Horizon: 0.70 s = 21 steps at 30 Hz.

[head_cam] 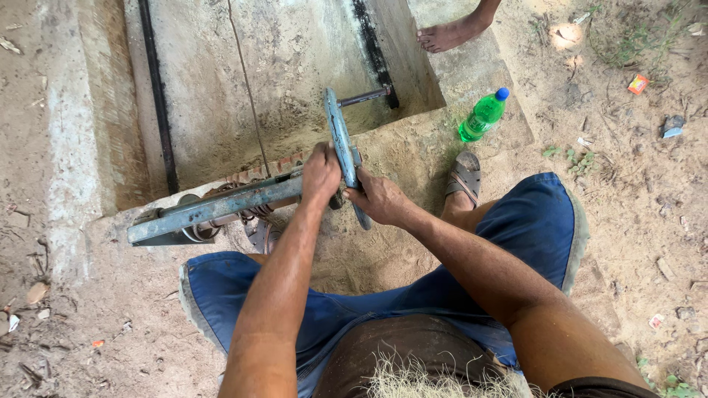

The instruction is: The person sits on the ground and turns a large metal handwheel attached to a mechanical device positioned over a concrete pit. The person rotates the wheel continuously with both hands to operate the machinery.

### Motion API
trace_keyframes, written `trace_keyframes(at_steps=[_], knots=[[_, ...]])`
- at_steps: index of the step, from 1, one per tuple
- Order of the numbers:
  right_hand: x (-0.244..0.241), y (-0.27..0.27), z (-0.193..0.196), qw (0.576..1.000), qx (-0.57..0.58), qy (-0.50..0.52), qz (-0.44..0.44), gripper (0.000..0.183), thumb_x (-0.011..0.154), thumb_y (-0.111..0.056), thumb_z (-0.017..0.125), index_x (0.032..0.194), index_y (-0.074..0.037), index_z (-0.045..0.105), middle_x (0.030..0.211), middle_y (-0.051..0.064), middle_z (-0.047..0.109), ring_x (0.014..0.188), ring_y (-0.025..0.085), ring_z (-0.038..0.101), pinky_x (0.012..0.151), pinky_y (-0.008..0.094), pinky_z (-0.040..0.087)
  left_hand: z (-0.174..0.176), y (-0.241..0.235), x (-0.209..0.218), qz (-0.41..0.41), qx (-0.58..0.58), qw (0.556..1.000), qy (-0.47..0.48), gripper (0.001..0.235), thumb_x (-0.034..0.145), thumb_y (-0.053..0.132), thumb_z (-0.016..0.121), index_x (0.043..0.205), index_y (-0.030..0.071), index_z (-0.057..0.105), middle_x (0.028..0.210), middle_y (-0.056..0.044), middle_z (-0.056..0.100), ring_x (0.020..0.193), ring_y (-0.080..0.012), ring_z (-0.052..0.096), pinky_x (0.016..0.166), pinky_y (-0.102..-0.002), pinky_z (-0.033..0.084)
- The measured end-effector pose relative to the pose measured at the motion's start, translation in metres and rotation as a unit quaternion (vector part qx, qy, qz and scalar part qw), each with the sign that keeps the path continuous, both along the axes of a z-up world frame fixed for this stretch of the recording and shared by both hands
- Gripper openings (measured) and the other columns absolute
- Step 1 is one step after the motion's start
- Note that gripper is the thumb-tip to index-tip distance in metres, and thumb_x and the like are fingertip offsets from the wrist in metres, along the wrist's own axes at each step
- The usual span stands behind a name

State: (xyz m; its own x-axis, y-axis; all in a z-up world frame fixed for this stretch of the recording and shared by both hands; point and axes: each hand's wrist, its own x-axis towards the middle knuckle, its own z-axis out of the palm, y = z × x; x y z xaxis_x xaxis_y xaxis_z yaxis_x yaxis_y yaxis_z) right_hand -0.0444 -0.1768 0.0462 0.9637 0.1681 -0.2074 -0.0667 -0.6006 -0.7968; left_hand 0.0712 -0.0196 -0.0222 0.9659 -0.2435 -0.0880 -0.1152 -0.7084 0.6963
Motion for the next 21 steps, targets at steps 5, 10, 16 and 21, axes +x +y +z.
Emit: trace_keyframes(at_steps=[5, 10, 16, 21], knots=[[-0.001, -0.004, 0.000, 1.000, 0.001, -0.024, 0.000, 0.037, 0.102, -0.040, 0.059, 0.110, -0.004, 0.053, 0.073, 0.014, 0.069, 0.065, 0.029, 0.072, 0.065, 0.047, 0.059, 0.021, -0.010, 0.023, -0.019, 0.066, 0.996, -0.061, 0.055, 0.114, 0.043, 0.029, 0.115, 0.001, 0.063, 0.075, -0.005, 0.061, 0.049, -0.0087, 0.052, 0.041, -0.031, 0.048], [0.002, -0.002, -0.005, 0.999, 0.000, -0.048, 0.006, 0.044, 0.101, -0.044, 0.060, 0.114, -0.003, 0.052, 0.073, 0.016, 0.068, 0.067, 0.033, 0.071, 0.066, 0.049, 0.057, 0.047, -0.030, 0.042, 0.025, -0.007, 0.999, 0.024, 0.052, 0.107, 0.051, 0.040, 0.113, 0.003, 0.060, 0.077, -0.005, 0.063, 0.055, -0.0150, 0.059, 0.044, -0.036, 0.054], [0.002, -0.006, -0.009, 0.997, 0.017, -0.075, 0.007, 0.046, 0.101, -0.045, 0.061, 0.112, -0.001, 0.054, 0.074, 0.017, 0.068, 0.070, 0.035, 0.071, 0.066, 0.051, 0.055, 0.055, -0.053, 0.043, 0.063, 0.040, 0.994, -0.077, 0.048, 0.104, 0.048, 0.057, 0.108, 0.000, 0.060, 0.084, -0.021, 0.071, 0.076, -0.0377, 0.073, 0.068, -0.051, 0.057], [0.002, -0.008, -0.014, 0.999, 0.013, -0.030, 0.020, 0.047, 0.098, -0.047, 0.063, 0.110, -0.002, 0.054, 0.073, 0.017, 0.068, 0.068, 0.034, 0.071, 0.064, 0.049, 0.054, 0.067, -0.052, 0.030, 0.058, 0.030, 0.997, 0.028, 0.042, 0.103, 0.044, 0.049, 0.110, 0.003, 0.056, 0.081, -0.019, 0.072, 0.072, -0.0372, 0.076, 0.066, -0.052, 0.060]])
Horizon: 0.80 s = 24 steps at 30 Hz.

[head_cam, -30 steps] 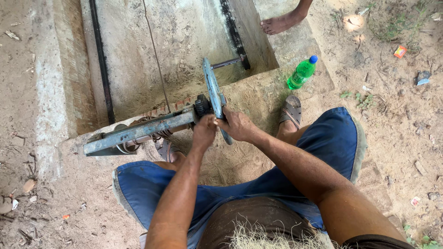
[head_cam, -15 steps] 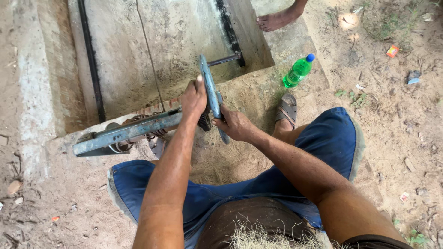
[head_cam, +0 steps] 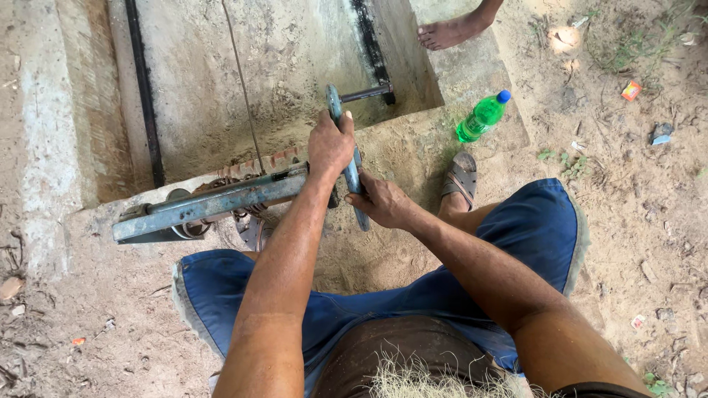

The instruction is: The person sits on the ground and turns a large metal handwheel attached to a mechanical device positioned over a concrete pit. The person rotates the wheel continuously with both hands to operate the machinery.

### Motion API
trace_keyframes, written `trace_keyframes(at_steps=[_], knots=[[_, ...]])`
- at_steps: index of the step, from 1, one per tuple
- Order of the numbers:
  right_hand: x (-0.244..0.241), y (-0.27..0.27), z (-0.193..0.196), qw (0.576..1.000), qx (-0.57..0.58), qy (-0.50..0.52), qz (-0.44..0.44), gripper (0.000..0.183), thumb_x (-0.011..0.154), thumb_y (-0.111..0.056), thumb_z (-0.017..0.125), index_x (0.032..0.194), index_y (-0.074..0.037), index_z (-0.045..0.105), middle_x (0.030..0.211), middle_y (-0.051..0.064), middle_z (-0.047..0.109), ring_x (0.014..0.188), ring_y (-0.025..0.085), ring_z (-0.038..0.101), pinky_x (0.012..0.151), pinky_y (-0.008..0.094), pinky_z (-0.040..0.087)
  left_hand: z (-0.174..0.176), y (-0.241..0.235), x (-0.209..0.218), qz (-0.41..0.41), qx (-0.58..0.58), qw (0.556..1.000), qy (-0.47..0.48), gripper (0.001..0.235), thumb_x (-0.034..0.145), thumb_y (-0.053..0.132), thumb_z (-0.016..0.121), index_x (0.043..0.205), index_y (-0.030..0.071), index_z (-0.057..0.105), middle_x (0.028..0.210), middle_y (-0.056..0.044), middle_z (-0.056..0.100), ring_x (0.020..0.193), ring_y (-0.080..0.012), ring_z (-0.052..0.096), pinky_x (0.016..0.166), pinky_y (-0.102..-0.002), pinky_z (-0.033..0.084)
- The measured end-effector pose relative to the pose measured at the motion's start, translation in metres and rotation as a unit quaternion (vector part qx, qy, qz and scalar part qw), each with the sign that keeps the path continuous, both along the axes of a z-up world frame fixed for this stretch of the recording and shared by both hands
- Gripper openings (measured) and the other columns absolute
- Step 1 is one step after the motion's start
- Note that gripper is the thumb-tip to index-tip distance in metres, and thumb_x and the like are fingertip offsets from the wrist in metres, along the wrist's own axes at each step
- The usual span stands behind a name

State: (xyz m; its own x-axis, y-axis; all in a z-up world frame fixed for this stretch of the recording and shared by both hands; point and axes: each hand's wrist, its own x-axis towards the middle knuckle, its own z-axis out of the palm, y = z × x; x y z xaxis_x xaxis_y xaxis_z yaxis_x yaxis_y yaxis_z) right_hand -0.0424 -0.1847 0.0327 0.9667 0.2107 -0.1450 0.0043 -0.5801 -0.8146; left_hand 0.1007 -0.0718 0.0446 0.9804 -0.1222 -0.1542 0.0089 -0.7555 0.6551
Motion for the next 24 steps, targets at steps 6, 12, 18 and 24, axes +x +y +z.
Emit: trace_keyframes(at_steps=[6, 12, 18, 24], knots=[[-0.003, -0.003, -0.024, 0.998, -0.029, 0.016, 0.050, 0.048, 0.099, -0.050, 0.062, 0.106, -0.003, 0.057, 0.073, 0.016, 0.068, 0.069, 0.032, 0.071, 0.067, 0.048, 0.055, 0.000, 0.001, -0.023, -0.020, -0.023, 1.000, -0.007, 0.040, 0.108, 0.038, 0.045, 0.119, 0.000, 0.053, 0.068, -0.006, 0.060, 0.047, -0.0179, 0.058, 0.035, -0.037, 0.051], [-0.009, -0.002, -0.021, 0.991, -0.050, 0.056, 0.112, 0.042, 0.099, -0.045, 0.061, 0.107, -0.004, 0.060, 0.083, 0.011, 0.073, 0.075, 0.028, 0.074, 0.073, 0.045, 0.060, -0.019, 0.007, -0.056, -0.048, -0.005, 0.985, -0.165, 0.052, 0.110, 0.036, 0.047, 0.137, -0.009, 0.043, 0.072, -0.002, 0.059, 0.044, -0.0093, 0.056, 0.030, -0.026, 0.051], [-0.012, -0.001, 0.009, 0.943, -0.256, 0.121, 0.175, 0.032, 0.097, -0.039, 0.064, 0.112, -0.011, 0.066, 0.094, 0.013, 0.076, 0.085, 0.028, 0.073, 0.084, 0.046, 0.058, -0.038, 0.012, -0.088, -0.056, -0.059, 0.982, -0.173, 0.054, 0.108, 0.034, 0.048, 0.142, -0.008, 0.042, 0.073, -0.004, 0.061, 0.050, -0.0135, 0.060, 0.038, -0.029, 0.055], [-0.001, -0.060, 0.037, 0.987, -0.105, -0.017, 0.124, 0.025, 0.093, -0.021, 0.067, 0.113, -0.008, 0.074, 0.107, 0.014, 0.077, 0.092, 0.029, 0.073, 0.083, 0.044, 0.057, -0.056, 0.006, -0.106, -0.028, 0.028, 0.971, -0.237, 0.065, 0.100, 0.031, 0.064, 0.148, -0.008, 0.042, 0.073, -0.015, 0.067, 0.057, -0.0302, 0.064, 0.049, -0.046, 0.055]])
